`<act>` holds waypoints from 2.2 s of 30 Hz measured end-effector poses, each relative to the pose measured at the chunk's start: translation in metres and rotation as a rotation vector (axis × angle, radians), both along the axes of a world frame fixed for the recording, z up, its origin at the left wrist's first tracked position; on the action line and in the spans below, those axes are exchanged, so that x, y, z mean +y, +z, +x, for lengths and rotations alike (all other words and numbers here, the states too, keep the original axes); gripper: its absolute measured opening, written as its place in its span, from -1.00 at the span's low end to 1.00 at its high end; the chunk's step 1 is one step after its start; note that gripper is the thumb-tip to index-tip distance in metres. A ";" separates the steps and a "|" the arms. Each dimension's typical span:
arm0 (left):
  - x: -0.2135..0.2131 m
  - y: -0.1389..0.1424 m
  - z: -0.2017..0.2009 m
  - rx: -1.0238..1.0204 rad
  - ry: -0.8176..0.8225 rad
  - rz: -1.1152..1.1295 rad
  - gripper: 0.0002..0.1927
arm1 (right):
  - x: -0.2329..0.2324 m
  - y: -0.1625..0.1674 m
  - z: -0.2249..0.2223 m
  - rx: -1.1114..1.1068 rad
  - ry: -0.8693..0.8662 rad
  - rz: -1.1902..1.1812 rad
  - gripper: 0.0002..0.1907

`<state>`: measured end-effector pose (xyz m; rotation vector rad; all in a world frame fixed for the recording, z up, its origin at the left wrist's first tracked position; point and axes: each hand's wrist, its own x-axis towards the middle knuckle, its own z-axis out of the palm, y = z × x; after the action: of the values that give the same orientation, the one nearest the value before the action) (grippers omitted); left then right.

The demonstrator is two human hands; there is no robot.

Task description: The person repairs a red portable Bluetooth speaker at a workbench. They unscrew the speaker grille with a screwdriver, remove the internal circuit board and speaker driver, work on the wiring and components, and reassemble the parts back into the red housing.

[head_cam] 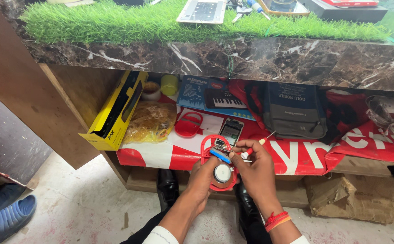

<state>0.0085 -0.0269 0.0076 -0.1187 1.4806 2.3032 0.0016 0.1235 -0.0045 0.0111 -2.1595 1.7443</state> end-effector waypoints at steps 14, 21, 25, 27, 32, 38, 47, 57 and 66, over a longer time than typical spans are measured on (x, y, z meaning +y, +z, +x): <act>0.000 0.004 -0.002 -0.096 0.014 -0.015 -0.29 | -0.001 0.003 0.001 -0.036 0.043 -0.044 -0.68; -0.002 -0.005 -0.006 -0.154 0.038 -0.013 -0.28 | -0.003 0.007 0.002 -0.068 0.071 -0.095 -0.61; -0.001 -0.011 -0.007 -0.120 0.030 0.050 -0.32 | -0.003 0.007 0.002 -0.069 0.048 -0.060 -0.63; -0.001 -0.013 -0.008 -0.138 0.041 0.064 -0.34 | -0.002 0.006 0.002 -0.078 0.070 -0.117 -0.61; -0.001 -0.015 -0.009 -0.148 0.057 0.085 -0.35 | -0.001 0.004 0.000 -0.067 0.098 -0.143 -0.60; -0.001 -0.019 -0.010 -0.099 0.021 0.116 -0.37 | 0.000 0.002 0.000 -0.026 0.056 -0.050 -0.68; -0.001 -0.018 -0.009 -0.073 0.009 0.122 -0.39 | -0.002 0.003 0.003 0.024 -0.034 0.156 -0.71; 0.001 -0.008 -0.005 -0.071 0.029 0.055 -0.45 | -0.001 0.000 0.000 -0.005 0.000 -0.022 -0.72; 0.003 0.000 -0.002 -0.037 -0.015 -0.051 -0.40 | 0.000 0.006 0.002 -0.078 -0.072 -0.062 -0.75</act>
<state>0.0064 -0.0238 0.0077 -0.1630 1.5173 2.2400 0.0037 0.1239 0.0010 -0.1510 -2.1306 1.7970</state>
